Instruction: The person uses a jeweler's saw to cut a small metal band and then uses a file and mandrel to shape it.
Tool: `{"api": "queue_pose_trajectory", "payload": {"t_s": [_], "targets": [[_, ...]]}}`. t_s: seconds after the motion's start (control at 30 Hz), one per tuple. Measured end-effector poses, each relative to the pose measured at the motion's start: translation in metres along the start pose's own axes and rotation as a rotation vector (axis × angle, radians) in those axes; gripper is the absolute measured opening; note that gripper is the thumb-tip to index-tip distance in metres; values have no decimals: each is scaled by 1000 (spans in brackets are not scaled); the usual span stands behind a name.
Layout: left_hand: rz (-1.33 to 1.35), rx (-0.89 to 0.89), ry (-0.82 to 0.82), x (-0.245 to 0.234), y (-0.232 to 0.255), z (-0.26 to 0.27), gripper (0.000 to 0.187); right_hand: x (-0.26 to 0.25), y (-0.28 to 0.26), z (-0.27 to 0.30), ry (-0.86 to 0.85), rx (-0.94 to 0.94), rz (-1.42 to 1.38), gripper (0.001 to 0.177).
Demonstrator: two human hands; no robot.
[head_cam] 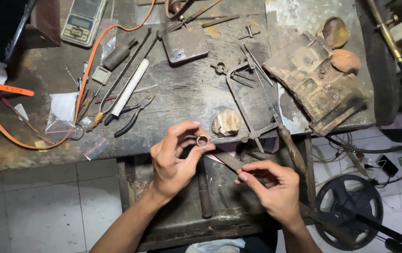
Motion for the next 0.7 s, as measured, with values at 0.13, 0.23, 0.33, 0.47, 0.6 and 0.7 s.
{"api": "queue_pose_trajectory", "payload": {"t_s": [0.13,0.23,0.33,0.47,0.6,0.7], "targets": [[-43,-5,50,-6,-4,-4,39,7,7,8,12,-30,4,17],[-31,-10,56,-7,-7,-7,32,14,20,17,-37,-39,23,21],[74,-75,51,-6,-12,-6,29,30,19,21,-200,-154,149,35],[152,-103,57,-7,-15,-8,29,58,41,37,-385,-146,203,34],[218,-144,91,-9,-19,-7,36,72,46,45,-420,-90,250,31],[208,-110,87,-10,-15,-9,31,86,57,55,-463,-106,298,49]]}}
Point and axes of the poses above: each hand's wrist, its own z-axis away from the middle knuckle, its own x-axis out of the palm, y = z × x, the point moved 8 cm from there along -z, towards the middle knuckle, and after that the axes turned 9 degrees about -x, right-handed, at the moved point
